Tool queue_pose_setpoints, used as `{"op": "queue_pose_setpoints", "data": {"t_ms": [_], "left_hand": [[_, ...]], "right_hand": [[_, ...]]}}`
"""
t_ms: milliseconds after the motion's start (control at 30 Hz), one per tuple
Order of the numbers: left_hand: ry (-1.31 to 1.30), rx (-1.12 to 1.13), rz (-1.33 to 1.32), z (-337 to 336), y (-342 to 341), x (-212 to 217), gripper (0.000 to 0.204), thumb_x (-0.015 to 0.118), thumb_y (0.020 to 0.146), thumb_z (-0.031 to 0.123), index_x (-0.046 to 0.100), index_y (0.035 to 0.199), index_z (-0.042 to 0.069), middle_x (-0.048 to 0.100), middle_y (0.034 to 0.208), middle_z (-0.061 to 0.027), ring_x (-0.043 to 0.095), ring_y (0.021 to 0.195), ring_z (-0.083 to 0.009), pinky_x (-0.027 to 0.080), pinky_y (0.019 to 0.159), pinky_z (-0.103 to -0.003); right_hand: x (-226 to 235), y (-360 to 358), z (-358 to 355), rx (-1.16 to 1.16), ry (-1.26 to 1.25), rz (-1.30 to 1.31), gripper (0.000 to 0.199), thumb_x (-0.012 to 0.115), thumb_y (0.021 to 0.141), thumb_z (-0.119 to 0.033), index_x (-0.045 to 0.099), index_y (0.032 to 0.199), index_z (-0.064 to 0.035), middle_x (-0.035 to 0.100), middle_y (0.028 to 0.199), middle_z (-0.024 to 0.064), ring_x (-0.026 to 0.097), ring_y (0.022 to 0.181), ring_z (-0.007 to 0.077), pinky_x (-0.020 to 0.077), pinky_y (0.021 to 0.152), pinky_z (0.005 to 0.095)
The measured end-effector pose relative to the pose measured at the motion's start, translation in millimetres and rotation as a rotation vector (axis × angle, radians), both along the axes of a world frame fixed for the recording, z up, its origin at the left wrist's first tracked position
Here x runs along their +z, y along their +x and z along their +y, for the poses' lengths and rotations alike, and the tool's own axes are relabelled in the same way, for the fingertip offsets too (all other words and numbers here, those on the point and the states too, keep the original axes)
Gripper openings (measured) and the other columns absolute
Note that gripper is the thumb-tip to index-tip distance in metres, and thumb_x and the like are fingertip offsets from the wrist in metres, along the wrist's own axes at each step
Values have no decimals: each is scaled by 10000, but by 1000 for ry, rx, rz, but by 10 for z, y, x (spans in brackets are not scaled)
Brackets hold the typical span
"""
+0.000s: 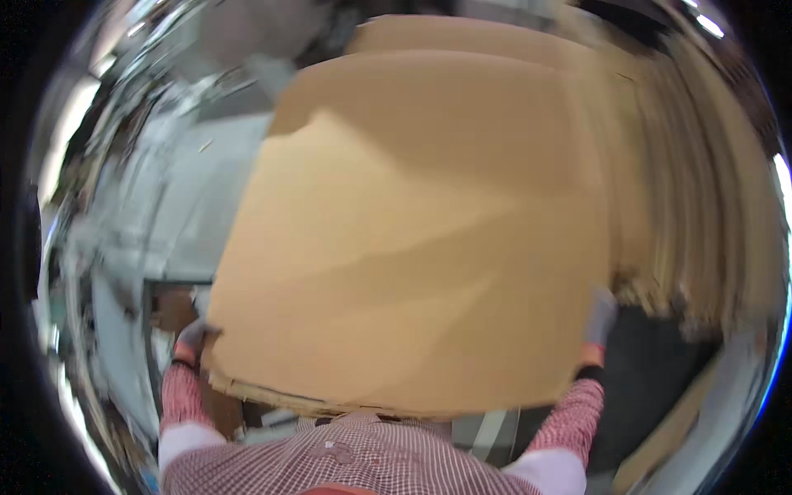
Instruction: Processing large panels using industrial machinery, including trimming with a knife and applying adhesive components.
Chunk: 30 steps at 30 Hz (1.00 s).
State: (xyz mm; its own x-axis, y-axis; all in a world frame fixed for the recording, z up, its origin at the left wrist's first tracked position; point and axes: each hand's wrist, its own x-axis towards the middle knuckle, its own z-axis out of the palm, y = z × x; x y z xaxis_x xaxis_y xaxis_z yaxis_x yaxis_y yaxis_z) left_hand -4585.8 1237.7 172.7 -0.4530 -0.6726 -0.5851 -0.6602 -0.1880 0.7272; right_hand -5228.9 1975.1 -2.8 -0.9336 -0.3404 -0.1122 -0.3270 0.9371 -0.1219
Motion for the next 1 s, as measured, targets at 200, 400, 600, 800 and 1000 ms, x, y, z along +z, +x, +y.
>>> {"op": "queue_pose_setpoints", "data": {"t_ms": [200, 400, 600, 800, 1000], "left_hand": [[425, 531, -72, -74, -531, -382, 458, 567, 917, 393, 606, 1180, 20, 660, 1113, -77, 618, 972, -159, 455, 909, -279], [406, 694, -186, 172, -650, -553, 473, 647, 860, 389, 613, 1154, 19, 681, 1058, -97, 653, 896, -210, 501, 842, -347], [353, 286, -157, 301, -1360, 306, 357, 709, 790, 232, 644, 1071, 22, 692, 966, -64, 658, 821, -179, 520, 786, -312], [343, 305, -112, 676, -999, 777, 405, 647, 796, 165, 581, 1164, 10, 670, 1008, -107, 654, 830, -234, 532, 776, -354], [394, 283, -103, 733, -890, 404, 437, 658, 833, 275, 572, 1191, 40, 653, 1065, -104, 630, 917, -220, 504, 849, -358]], "right_hand": [[-384, -808, 894, -494, -576, -439, 324, 498, 886, -223, 474, 1168, -65, 452, 1213, 139, 386, 1126, 236, 306, 940, 328], [-25, -1071, 1306, -809, -914, -701, 580, 537, 872, -356, 325, 1333, -74, 298, 1388, 117, 210, 1285, 239, 156, 1054, 348], [-54, -1352, 2478, -680, -1553, -1137, 857, 576, 857, -489, 177, 1497, -84, 144, 1563, 95, 33, 1444, 242, 6, 1168, 368], [1852, -328, -104, -759, -1187, -922, 233, 635, 765, -218, 627, 962, -93, 617, 995, 28, 571, 921, 177, 466, 835, 310], [1385, -552, 201, -636, -978, -851, 296, 708, 753, -232, 652, 990, -64, 646, 928, 38, 599, 838, 177, 476, 811, 314]]}}
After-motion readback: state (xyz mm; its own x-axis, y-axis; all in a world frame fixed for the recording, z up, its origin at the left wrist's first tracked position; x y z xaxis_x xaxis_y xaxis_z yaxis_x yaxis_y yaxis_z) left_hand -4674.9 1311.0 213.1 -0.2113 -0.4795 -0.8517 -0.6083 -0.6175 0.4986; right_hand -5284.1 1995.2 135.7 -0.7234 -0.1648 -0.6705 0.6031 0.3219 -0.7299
